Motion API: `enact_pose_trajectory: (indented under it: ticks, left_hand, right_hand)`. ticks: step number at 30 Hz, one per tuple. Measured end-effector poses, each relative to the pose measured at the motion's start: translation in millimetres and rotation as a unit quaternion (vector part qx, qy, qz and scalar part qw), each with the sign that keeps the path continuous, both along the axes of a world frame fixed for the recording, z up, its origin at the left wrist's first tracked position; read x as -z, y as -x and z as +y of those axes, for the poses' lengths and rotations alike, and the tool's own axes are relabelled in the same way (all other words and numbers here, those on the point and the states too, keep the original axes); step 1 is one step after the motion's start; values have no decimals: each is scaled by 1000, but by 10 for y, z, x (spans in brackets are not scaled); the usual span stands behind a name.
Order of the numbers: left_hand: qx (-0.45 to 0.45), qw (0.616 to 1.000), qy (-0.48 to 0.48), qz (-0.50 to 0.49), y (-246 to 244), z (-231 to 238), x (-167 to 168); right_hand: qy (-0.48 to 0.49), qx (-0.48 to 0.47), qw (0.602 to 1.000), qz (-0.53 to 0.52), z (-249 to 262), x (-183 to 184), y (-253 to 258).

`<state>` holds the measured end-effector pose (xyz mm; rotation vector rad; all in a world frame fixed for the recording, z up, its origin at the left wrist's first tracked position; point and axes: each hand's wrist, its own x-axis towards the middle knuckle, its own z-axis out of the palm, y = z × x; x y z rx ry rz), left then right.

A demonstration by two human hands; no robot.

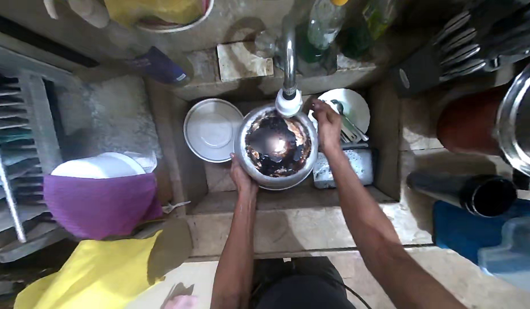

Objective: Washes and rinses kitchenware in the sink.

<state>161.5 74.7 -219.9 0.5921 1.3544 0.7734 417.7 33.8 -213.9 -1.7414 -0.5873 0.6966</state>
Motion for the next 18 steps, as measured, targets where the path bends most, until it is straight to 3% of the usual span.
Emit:
enact_pose_trajectory:
  ticks: [4,7,10,15,18]
  left_hand:
    - [45,999,9,7,-153,171,-89]
    - [79,997,18,22,-268,416,-45]
    - [198,979,12,53,-387,709,-12]
    - [407,908,-19,101,-861,1111,-141]
    - [536,824,-73,169,-1151,1274,-163]
  right_hand:
    - [146,-121,978,90,145,81,-398]
    - [137,-115,950,254,66,30,-458]
    - [131,-89,928,338,-55,-16,-503]
    - [113,-61,930,346,-324,-121,-455]
    - [91,4,929,358,-523,-134,-433]
